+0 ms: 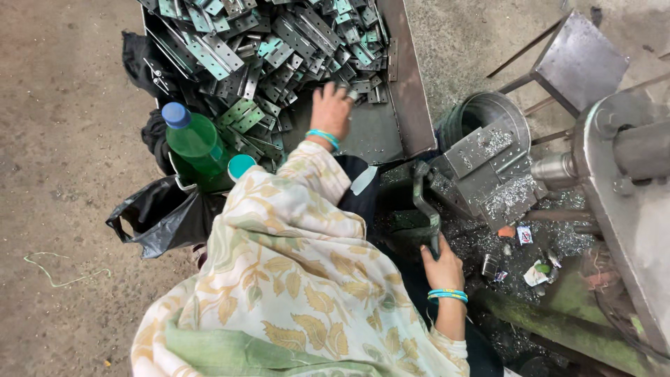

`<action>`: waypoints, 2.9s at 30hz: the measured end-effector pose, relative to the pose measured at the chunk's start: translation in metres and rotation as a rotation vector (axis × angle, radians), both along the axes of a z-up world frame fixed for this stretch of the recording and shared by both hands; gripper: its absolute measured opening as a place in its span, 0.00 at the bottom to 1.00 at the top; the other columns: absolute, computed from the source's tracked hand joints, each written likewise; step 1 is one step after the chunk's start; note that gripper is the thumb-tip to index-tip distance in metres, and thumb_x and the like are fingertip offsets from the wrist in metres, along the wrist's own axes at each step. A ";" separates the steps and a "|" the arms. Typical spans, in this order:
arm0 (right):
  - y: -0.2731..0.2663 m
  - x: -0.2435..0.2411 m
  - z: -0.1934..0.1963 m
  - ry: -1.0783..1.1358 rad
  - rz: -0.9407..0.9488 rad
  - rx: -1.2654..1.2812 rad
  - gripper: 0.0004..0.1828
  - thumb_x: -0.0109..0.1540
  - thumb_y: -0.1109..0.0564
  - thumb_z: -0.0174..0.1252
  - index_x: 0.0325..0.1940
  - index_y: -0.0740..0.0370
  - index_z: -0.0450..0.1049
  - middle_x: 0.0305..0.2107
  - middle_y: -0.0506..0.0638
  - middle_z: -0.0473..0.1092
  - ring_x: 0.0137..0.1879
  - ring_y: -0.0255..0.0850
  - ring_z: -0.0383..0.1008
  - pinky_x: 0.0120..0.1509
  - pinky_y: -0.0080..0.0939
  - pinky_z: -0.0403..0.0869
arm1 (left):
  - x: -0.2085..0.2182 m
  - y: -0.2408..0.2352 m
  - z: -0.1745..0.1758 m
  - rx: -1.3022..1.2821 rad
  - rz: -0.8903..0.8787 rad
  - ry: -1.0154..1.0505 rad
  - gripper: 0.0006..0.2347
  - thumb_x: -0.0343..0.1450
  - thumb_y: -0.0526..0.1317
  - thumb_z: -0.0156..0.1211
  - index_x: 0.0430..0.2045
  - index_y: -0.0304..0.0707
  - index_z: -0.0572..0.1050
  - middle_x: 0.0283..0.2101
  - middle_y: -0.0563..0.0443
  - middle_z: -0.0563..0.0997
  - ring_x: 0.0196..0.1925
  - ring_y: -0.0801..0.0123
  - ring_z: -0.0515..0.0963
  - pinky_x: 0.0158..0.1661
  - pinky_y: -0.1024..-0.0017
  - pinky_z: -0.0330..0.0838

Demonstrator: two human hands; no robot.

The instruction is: The person picks up metal parts from a bin and places them one by one into a press machine, then sets the processed parts into a separate container.

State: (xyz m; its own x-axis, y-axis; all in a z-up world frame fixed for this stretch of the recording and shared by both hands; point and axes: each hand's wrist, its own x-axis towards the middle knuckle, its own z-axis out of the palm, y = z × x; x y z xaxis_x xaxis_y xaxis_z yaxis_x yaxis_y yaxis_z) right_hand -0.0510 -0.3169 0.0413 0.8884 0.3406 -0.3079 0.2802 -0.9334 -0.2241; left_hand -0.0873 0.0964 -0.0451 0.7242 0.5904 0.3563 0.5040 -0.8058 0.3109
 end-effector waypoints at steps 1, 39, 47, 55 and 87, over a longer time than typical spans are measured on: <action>0.000 0.001 -0.001 0.000 0.004 -0.006 0.36 0.60 0.39 0.58 0.73 0.43 0.65 0.54 0.64 0.74 0.61 0.64 0.73 0.63 0.59 0.72 | -0.019 0.016 -0.006 0.022 0.069 -0.048 0.21 0.61 0.37 0.66 0.50 0.43 0.79 0.58 0.45 0.74 0.65 0.48 0.65 0.61 0.42 0.59; -0.007 0.006 -0.011 -0.003 0.010 0.032 0.34 0.58 0.42 0.62 0.66 0.54 0.66 0.50 0.64 0.74 0.53 0.66 0.75 0.54 0.64 0.75 | 0.125 -0.243 0.028 0.301 -0.913 -0.235 0.21 0.68 0.39 0.53 0.58 0.41 0.75 0.60 0.46 0.72 0.68 0.51 0.65 0.66 0.54 0.61; 0.004 0.005 0.000 0.011 0.000 0.001 0.38 0.59 0.39 0.61 0.70 0.52 0.62 0.52 0.64 0.73 0.54 0.66 0.75 0.55 0.63 0.75 | 0.141 -0.256 0.023 0.203 -0.669 0.049 0.14 0.73 0.42 0.52 0.47 0.37 0.81 0.60 0.47 0.74 0.72 0.44 0.59 0.66 0.33 0.51; 0.000 0.004 -0.005 0.036 0.006 -0.022 0.40 0.58 0.42 0.62 0.73 0.51 0.59 0.52 0.65 0.72 0.53 0.67 0.75 0.56 0.63 0.74 | 0.145 -0.261 0.023 0.221 -0.626 0.048 0.13 0.69 0.42 0.54 0.41 0.42 0.83 0.57 0.50 0.76 0.69 0.44 0.60 0.63 0.29 0.51; -0.031 0.000 -0.063 0.024 -0.031 0.053 0.41 0.60 0.46 0.61 0.77 0.41 0.57 0.55 0.59 0.72 0.54 0.64 0.76 0.57 0.61 0.75 | 0.218 -0.253 0.016 0.062 -0.667 0.112 0.12 0.71 0.39 0.51 0.39 0.43 0.84 0.57 0.55 0.77 0.72 0.46 0.58 0.65 0.26 0.45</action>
State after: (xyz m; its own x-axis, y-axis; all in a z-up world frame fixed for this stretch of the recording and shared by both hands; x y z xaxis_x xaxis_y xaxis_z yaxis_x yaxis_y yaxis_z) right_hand -0.0512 -0.3477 -0.0219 0.8915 0.3294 -0.3111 0.2452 -0.9281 -0.2801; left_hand 0.1305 -0.1569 -0.0288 0.9608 -0.0148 0.2769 -0.0810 -0.9700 0.2293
